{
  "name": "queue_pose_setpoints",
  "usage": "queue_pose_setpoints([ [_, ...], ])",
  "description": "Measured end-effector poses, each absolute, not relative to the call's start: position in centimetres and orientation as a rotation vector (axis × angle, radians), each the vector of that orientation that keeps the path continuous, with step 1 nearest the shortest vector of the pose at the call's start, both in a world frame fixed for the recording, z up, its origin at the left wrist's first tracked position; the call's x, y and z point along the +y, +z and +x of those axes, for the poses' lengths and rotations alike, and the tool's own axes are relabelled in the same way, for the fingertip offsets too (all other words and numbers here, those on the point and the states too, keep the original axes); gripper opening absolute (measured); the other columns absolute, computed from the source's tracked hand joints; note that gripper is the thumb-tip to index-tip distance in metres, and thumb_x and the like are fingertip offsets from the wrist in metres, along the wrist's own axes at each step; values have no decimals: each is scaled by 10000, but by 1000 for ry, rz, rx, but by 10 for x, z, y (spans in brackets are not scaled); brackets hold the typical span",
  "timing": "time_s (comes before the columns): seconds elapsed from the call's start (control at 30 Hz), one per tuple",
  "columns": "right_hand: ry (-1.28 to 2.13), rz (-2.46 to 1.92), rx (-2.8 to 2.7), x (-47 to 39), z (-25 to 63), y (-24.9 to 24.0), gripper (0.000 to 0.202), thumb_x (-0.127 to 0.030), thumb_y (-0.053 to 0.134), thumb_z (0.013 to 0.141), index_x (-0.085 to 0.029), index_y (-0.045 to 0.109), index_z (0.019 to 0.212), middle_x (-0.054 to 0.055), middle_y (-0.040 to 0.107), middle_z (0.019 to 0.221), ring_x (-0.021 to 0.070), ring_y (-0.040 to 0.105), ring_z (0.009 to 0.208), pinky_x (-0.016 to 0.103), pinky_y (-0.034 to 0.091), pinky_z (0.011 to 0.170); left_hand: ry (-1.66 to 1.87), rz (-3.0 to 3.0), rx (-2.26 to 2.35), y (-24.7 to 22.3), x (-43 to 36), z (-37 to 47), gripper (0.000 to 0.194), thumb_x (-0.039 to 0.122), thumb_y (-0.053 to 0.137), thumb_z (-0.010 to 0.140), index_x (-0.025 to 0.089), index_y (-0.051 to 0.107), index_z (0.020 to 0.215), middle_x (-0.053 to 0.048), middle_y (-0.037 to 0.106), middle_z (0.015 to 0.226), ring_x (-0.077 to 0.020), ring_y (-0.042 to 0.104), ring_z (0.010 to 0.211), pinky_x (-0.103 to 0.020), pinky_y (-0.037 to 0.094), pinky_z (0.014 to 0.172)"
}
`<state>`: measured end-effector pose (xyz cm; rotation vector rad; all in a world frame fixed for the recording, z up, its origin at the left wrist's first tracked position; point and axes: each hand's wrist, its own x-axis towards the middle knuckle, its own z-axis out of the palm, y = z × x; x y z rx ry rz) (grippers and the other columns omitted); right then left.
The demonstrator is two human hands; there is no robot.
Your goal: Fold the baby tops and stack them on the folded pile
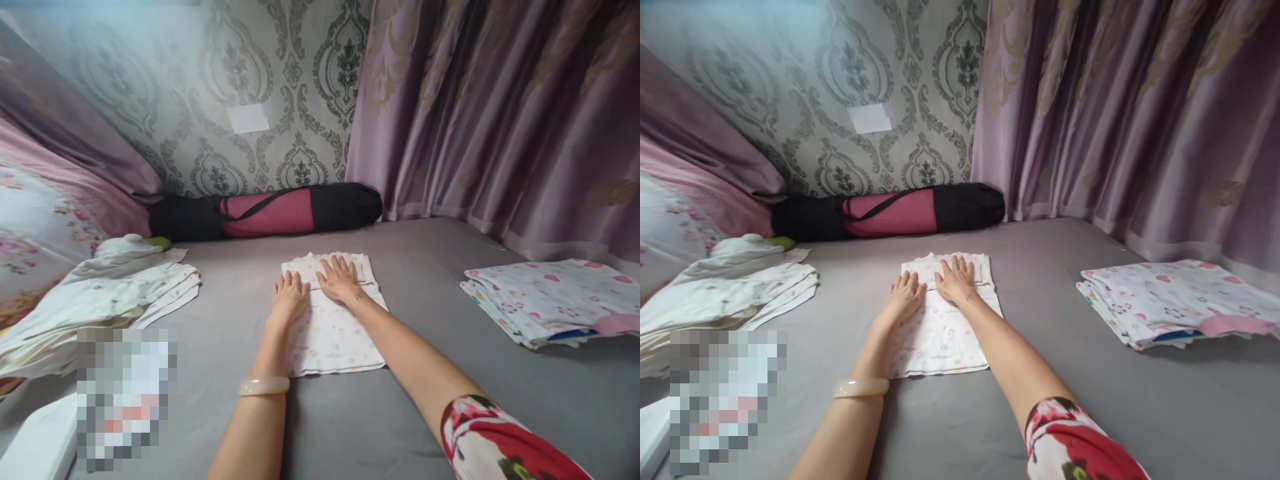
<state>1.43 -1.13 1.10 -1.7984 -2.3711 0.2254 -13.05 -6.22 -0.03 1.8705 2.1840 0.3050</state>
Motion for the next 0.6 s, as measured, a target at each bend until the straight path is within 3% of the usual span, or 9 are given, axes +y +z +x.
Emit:
queue_pose_setpoints([
  [0.13,311,-1776,-2439,-4,19,21,618,-506,316,962,-197,367,1494,153,278,1583,332,200,1458,548,80,1149,351,1876,2162,1,-63,-133,574,429,309,960,157,353,1463,-151,230,1600,-344,205,1468,-519,182,1168],
  [0.23,232,-1762,-2359,5,22,22,590,-421,292,977,-115,389,1472,178,323,1558,302,259,1439,500,72,1167,396,1890,2169,2,-64,-135,541,405,348,952,129,411,1413,-177,235,1593,-363,175,1472,-536,192,1160],
  [0.37,197,-1858,-2250,16,22,9,645,-391,241,987,9,300,1490,208,225,1588,299,164,1472,470,68,1178,436,1979,2167,4,-63,-135,537,341,415,932,121,395,1421,-184,239,1590,-341,108,1491,-541,130,1178],
  [0.6,261,-1873,-2284,22,20,1,683,-429,219,982,1,248,1512,184,198,1601,288,104,1485,482,38,1185,414,1992,2064,5,-67,-135,433,292,356,958,152,445,1357,-183,352,1536,-312,232,1462,-595,125,1162],
])
